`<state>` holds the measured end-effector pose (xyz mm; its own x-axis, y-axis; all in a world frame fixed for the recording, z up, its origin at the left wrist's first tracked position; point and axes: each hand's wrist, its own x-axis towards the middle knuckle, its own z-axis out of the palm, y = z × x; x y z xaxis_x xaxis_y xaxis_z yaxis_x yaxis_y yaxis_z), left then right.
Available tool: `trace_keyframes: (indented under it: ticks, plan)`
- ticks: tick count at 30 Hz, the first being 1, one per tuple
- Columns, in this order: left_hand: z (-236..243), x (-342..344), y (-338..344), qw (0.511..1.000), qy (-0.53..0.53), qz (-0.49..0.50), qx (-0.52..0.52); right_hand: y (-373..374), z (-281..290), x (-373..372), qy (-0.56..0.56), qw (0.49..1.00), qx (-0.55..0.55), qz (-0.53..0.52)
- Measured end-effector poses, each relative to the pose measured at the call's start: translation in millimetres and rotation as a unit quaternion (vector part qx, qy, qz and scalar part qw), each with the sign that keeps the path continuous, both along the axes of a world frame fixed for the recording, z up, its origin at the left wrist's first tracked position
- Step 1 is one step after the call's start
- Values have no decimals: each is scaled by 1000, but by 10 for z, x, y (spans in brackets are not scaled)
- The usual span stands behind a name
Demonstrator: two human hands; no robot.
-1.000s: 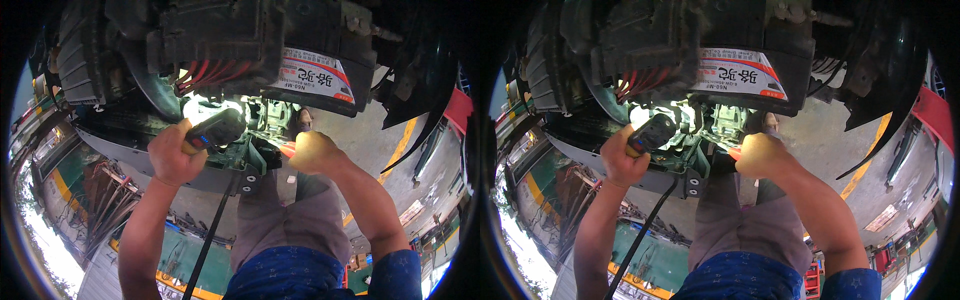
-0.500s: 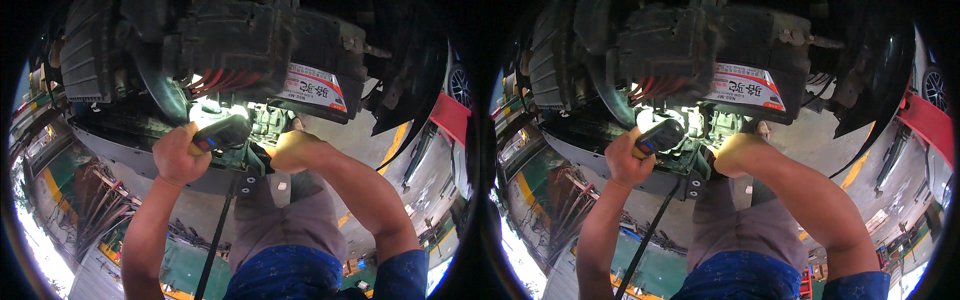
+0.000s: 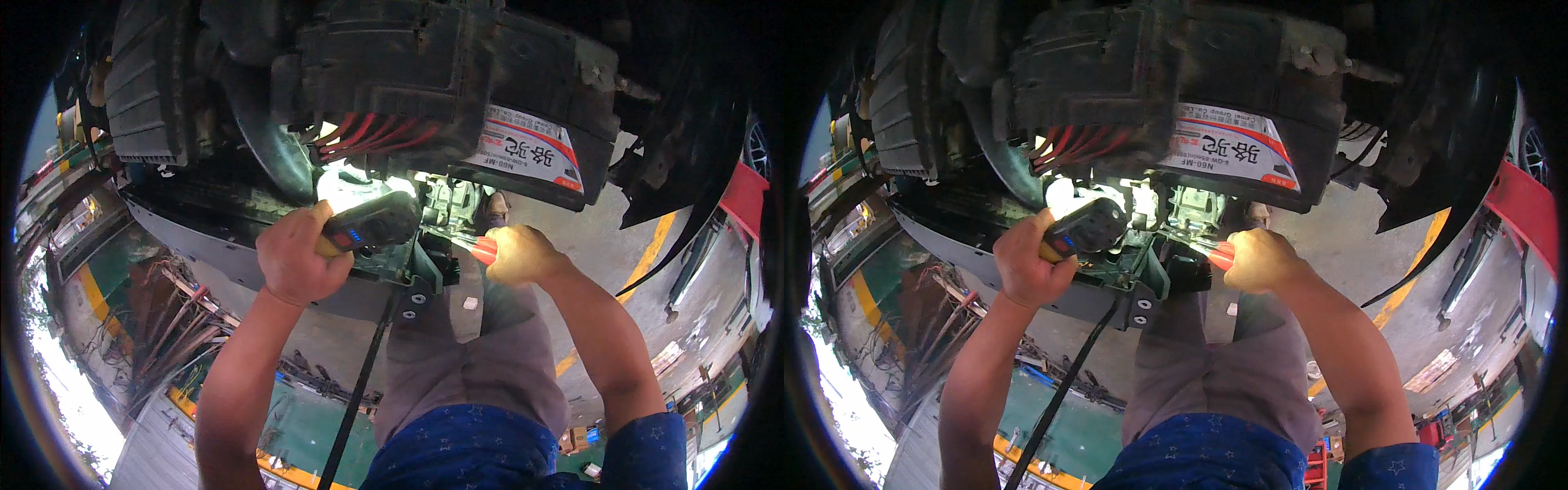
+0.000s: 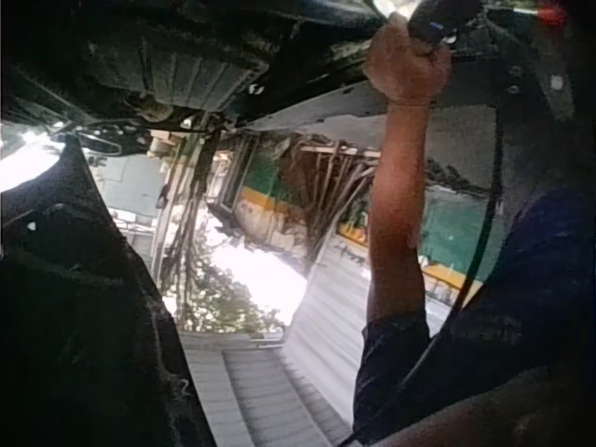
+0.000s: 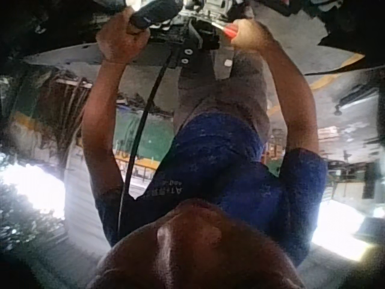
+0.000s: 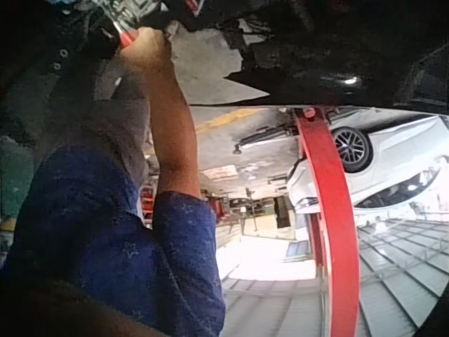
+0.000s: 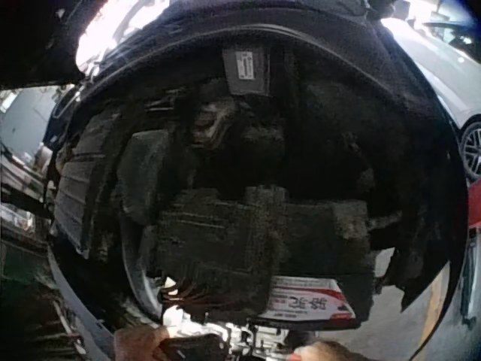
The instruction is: The person opens the car hood and uses a flashlight to inspect the engine bay. They then retrieve pliers from a toolbox and use them to manipulate components near the battery and engine while continuing to illuminate the area.
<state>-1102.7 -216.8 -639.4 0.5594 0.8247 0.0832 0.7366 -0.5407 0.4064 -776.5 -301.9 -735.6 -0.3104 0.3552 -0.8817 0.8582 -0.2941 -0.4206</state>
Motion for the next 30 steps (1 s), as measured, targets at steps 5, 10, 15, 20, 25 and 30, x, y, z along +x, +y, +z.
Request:
trace_keyframes:
  ticks: [5,10,15,20,25,30]
  plan:
    - [5,-45,-36,999,35,7,-27,-17,-49,47,8,1000,11,-15]
    - [-10,-44,-33,999,20,8,-37,-75,-106,39,3,1000,-2,-12]
    - [0,-75,-61,998,32,9,-55,-39,-121,-14,-1,1000,-6,-4]
    - [-4,-42,-32,999,28,1,-34,-56,-267,-137,42,998,33,-38]
    - [-2,-21,-24,999,25,-3,-27,109,-130,-276,42,999,-34,-10]
    - [4,-55,-31,999,21,-5,-46,-8,-68,-409,14,999,39,-24]
